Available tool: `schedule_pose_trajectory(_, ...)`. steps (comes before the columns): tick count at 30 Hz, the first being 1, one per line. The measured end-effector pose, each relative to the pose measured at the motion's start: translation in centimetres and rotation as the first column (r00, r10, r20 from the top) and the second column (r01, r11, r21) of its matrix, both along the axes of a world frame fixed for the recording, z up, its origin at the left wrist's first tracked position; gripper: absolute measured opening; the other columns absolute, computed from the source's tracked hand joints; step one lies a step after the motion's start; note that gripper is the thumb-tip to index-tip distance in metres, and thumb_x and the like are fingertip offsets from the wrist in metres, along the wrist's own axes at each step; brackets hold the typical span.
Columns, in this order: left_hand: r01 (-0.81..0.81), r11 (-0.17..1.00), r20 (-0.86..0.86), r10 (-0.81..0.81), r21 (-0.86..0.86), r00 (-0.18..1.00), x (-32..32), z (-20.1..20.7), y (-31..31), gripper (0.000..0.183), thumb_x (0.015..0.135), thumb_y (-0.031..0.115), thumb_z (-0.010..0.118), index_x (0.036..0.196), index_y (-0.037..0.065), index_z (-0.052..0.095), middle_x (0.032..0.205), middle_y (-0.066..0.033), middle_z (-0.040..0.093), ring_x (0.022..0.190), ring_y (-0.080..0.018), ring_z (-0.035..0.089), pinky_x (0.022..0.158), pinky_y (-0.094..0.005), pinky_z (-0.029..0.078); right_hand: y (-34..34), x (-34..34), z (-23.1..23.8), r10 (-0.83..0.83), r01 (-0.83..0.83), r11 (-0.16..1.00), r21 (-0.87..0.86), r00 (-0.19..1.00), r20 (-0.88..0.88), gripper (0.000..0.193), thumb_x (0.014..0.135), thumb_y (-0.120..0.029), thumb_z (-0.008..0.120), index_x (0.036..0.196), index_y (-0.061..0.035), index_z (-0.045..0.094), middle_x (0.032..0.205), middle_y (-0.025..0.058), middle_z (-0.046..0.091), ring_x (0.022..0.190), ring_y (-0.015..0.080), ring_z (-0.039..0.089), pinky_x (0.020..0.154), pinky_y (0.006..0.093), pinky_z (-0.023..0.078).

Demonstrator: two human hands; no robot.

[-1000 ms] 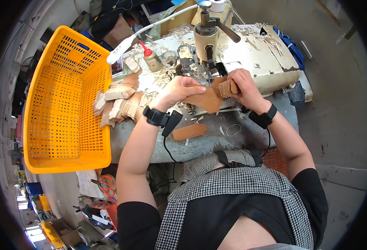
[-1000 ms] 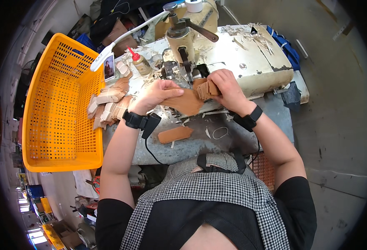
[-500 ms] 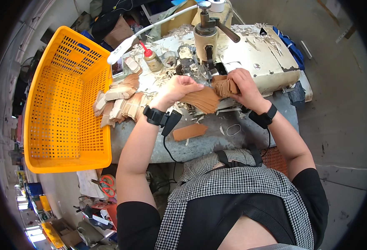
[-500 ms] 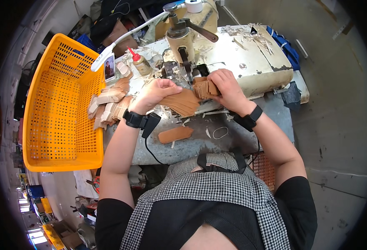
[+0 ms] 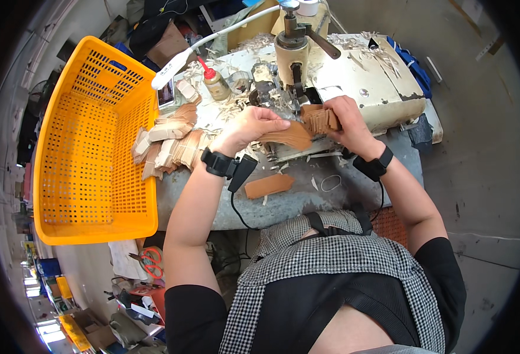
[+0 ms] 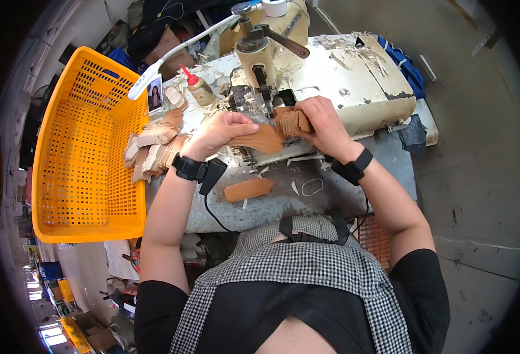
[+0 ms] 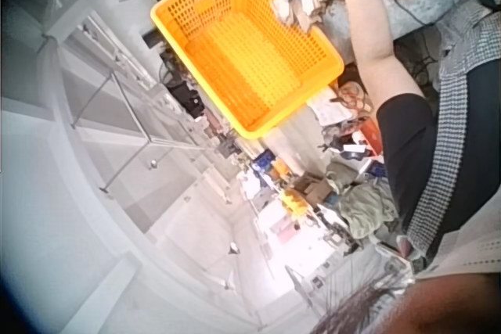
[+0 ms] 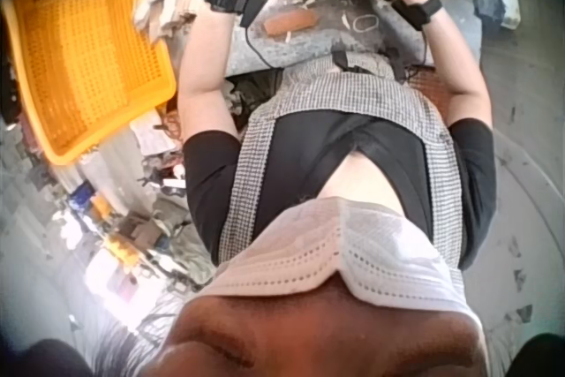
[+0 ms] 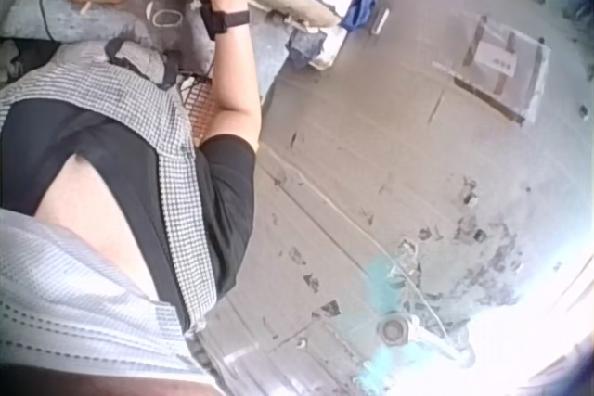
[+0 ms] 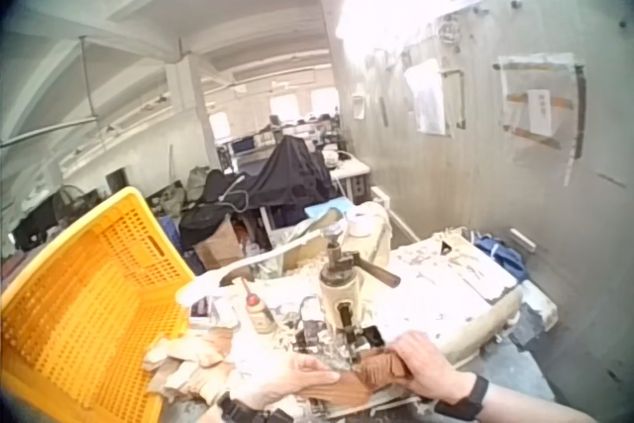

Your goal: The recorder uses a skiving machine to thin the edges of leather pieces for shoe manufacturing.

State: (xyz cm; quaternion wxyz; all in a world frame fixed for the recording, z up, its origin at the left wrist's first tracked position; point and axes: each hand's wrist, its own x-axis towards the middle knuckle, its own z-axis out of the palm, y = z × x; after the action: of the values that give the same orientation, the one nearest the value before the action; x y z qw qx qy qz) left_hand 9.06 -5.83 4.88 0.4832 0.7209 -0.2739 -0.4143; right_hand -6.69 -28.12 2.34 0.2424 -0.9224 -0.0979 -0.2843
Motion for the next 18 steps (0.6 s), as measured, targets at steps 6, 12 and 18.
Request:
schedule_pose_trajectory(6,-0.070,0.997,-0.116,0.071,0.016,0.991,0.7,-0.2,1.6,0.022,0.084,0.024,0.075,0.083,0.003,0.066,0.076,-0.0003,0.067,0.065,-0.0054,0.060,0.059,-0.0210,0.048,-0.4,-0.6,-0.7,-0.034,0.033,0.975,0.221,0.999,0.001,0.060,0.056,0.004,0.077,0.109,-0.0071,0.051,0.103,0.0111,0.054,0.097,0.0333,0.049,0.084,0.0395,0.042)
schedule_pose_trajectory(12,-0.103,0.981,0.159,0.077,0.167,0.984,-0.4,1.2,-0.1,0.022,0.084,0.025,0.074,0.083,0.004,0.066,0.073,0.0002,0.066,0.062,-0.0050,0.059,0.056,-0.0214,0.047,-0.1,-0.1,0.2,0.033,-0.036,0.997,0.068,0.999,0.044,0.061,0.055,0.003,0.078,0.108,-0.0066,0.051,0.103,0.0111,0.054,0.100,0.0332,0.050,0.087,0.0409,0.041)
schedule_pose_trajectory(18,-0.034,0.999,-0.038,0.033,-0.003,0.999,-0.1,0.2,0.7,0.020,0.084,0.024,0.074,0.080,0.006,0.067,0.075,0.0016,0.067,0.065,-0.0039,0.058,0.061,-0.0194,0.046,-0.1,-0.1,0.1,0.013,-0.013,1.000,0.004,0.999,-0.034,0.059,0.055,0.003,0.077,0.107,-0.0065,0.051,0.104,0.0104,0.054,0.100,0.0329,0.050,0.088,0.0409,0.041)
